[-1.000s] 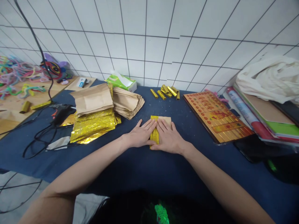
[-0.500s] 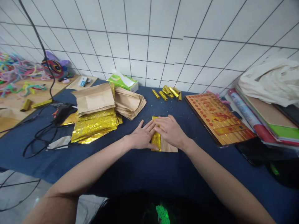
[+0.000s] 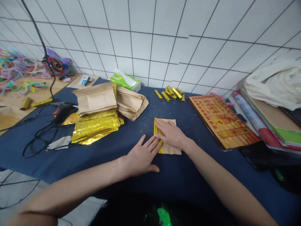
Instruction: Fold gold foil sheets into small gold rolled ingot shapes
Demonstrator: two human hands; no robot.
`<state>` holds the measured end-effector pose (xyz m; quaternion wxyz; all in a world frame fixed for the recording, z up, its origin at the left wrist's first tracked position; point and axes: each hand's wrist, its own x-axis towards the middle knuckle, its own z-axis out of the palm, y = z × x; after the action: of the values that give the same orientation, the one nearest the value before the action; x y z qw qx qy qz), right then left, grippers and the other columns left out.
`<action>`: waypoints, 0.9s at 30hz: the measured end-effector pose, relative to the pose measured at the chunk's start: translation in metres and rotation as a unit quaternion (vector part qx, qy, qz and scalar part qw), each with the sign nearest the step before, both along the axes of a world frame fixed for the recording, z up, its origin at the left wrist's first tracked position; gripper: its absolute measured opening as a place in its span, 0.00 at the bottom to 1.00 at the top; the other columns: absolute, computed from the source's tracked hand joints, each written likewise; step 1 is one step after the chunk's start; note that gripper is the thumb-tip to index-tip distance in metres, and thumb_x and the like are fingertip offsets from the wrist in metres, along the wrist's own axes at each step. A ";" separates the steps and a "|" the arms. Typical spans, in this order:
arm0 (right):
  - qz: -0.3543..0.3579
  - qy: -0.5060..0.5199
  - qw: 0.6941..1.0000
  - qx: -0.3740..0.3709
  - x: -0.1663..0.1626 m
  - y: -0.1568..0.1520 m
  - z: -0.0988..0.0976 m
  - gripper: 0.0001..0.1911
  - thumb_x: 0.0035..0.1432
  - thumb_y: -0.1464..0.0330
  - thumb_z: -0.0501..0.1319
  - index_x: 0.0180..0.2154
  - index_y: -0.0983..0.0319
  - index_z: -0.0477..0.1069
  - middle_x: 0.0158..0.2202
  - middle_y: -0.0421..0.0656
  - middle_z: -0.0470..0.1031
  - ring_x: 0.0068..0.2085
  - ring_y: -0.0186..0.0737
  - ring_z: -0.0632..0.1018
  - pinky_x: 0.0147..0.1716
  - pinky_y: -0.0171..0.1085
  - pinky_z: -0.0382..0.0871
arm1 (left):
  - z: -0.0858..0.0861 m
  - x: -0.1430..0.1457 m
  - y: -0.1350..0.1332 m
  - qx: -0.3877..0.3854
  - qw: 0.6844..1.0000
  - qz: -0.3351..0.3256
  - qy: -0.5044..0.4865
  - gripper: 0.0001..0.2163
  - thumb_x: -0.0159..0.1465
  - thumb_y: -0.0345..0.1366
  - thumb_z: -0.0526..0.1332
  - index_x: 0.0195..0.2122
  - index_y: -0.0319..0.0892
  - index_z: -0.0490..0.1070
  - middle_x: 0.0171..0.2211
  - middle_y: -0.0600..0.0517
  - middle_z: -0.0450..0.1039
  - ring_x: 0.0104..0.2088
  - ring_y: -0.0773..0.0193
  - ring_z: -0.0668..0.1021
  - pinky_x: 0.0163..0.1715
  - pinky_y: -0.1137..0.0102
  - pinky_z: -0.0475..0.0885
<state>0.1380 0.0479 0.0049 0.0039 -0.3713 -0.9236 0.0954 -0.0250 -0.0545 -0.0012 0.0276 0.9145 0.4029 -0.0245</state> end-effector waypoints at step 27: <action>-0.086 0.048 0.990 0.099 -0.014 -0.013 -0.014 0.24 0.62 0.62 0.46 0.54 0.69 0.63 0.59 0.52 0.63 0.58 0.48 0.65 0.52 0.47 0.58 | 0.018 0.002 0.069 -0.237 0.864 0.354 -0.268 0.15 0.62 0.36 0.51 0.48 0.35 0.63 0.25 0.50 0.74 0.19 0.66 0.75 0.22 0.73 0.68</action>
<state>0.1236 0.0347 -0.0095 0.0929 -0.4426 -0.8917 0.0207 -0.0233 0.0148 0.0172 0.3574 0.6479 0.6583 0.1382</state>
